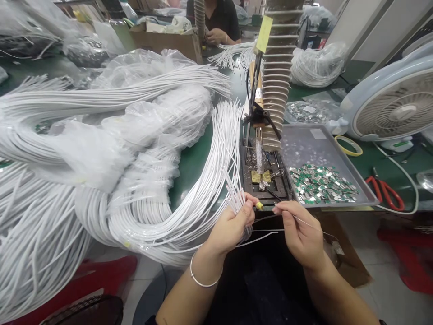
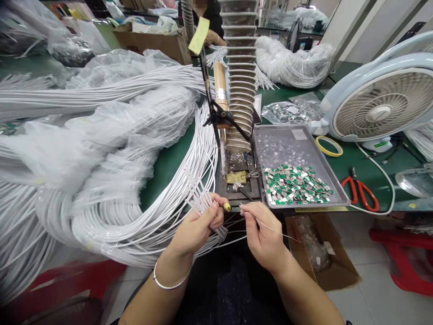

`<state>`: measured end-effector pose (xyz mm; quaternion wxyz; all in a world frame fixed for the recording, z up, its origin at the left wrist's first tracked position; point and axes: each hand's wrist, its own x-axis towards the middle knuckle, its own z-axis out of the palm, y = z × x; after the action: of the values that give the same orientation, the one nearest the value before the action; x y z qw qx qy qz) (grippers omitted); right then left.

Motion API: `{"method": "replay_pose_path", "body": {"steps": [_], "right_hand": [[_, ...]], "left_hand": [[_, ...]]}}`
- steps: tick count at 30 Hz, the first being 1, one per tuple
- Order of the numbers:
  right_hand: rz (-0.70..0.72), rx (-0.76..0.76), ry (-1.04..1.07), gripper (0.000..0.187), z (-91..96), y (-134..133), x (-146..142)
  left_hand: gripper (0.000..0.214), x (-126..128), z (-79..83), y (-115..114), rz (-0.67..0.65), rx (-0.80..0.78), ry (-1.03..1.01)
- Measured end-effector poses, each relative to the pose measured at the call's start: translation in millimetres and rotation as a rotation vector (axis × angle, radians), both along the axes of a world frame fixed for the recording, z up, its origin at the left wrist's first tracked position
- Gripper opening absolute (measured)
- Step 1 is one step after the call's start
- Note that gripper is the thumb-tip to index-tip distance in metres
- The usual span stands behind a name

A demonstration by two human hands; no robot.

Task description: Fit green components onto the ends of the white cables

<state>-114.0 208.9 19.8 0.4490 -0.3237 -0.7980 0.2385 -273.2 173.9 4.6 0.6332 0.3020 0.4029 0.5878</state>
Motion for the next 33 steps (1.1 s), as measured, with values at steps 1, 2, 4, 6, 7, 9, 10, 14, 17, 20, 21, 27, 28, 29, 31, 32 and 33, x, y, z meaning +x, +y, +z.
{"method": "replay_pose_path", "body": {"steps": [1, 2, 4, 6, 7, 9, 10, 14, 17, 20, 21, 27, 28, 29, 31, 32, 33], "right_hand": [[-0.004, -0.047, 0.014, 0.022, 0.2, -0.7, -0.4], [-0.007, -0.089, 0.031, 0.022, 0.7, -1.4, -1.0], [-0.009, -0.145, 0.070, 0.022, 2.2, -2.5, -3.0], [-0.002, -0.180, 0.087, 0.020, 4.7, -2.8, -5.3], [0.002, -0.194, 0.086, 0.019, 6.2, -2.6, -6.5], [0.017, -0.209, 0.072, 0.015, 9.4, -1.6, -8.8], [0.029, -0.210, 0.063, 0.013, 10.9, -0.8, -9.9], [0.093, -0.202, 0.019, 0.007, 15.7, 2.6, -13.8], [0.092, -0.204, 0.010, 0.010, 17.1, 3.6, -14.7], [0.094, -0.216, 0.007, 0.011, 17.5, 2.6, -13.9], [0.100, -0.220, 0.008, 0.010, 17.8, 2.0, -13.6], [0.087, -0.260, 0.038, 0.009, 20.8, -1.7, -10.2], [0.079, -0.267, 0.041, 0.010, 20.8, -1.2, -8.8], [0.061, -0.269, 0.041, 0.011, 20.5, -0.1, -7.0], [-0.015, -0.243, 0.034, 0.012, 19.5, 3.8, -2.6], [-0.065, -0.219, 0.023, 0.012, 19.1, 6.4, -0.2], [-0.109, -0.200, 0.006, 0.011, 19.0, 9.3, 2.3]], "left_hand": [[0.025, 0.4, -0.3, -0.4, -0.030, 0.017, -0.038], [0.025, 0.7, -0.8, -1.1, -0.070, 0.039, -0.064], [0.027, 1.0, -2.3, -3.2, -0.165, 0.079, -0.078], [0.030, 1.1, -3.4, -5.5, -0.259, 0.092, -0.046], [0.031, 1.1, -3.3, -6.5, -0.294, 0.086, -0.015], [0.034, 1.3, -1.7, -7.9, -0.349, 0.067, 0.066], [0.035, 1.5, -0.3, -8.2, -0.373, 0.058, 0.111], [0.038, 4.0, 5.9, -8.1, -0.396, 0.069, 0.269], [0.036, 6.5, 7.8, -8.2, -0.342, 0.047, 0.231], [0.036, 7.9, 8.9, -8.4, -0.255, -0.016, 0.096], [0.036, 8.1, 9.6, -8.5, -0.230, -0.031, 0.073], [0.031, 8.7, 15.4, -8.8, -0.250, -0.061, 0.057], [0.031, 9.0, 15.9, -8.7, -0.251, -0.062, 0.059], [0.030, 9.4, 16.1, -8.6, -0.247, -0.065, 0.063], [0.031, 10.1, 16.2, -8.1, -0.235, -0.075, 0.068], [0.031, 10.4, 16.0, -7.8, -0.229, -0.084, 0.068], [0.032, 10.7, 15.8, -7.4, -0.221, -0.094, 0.065]]}}
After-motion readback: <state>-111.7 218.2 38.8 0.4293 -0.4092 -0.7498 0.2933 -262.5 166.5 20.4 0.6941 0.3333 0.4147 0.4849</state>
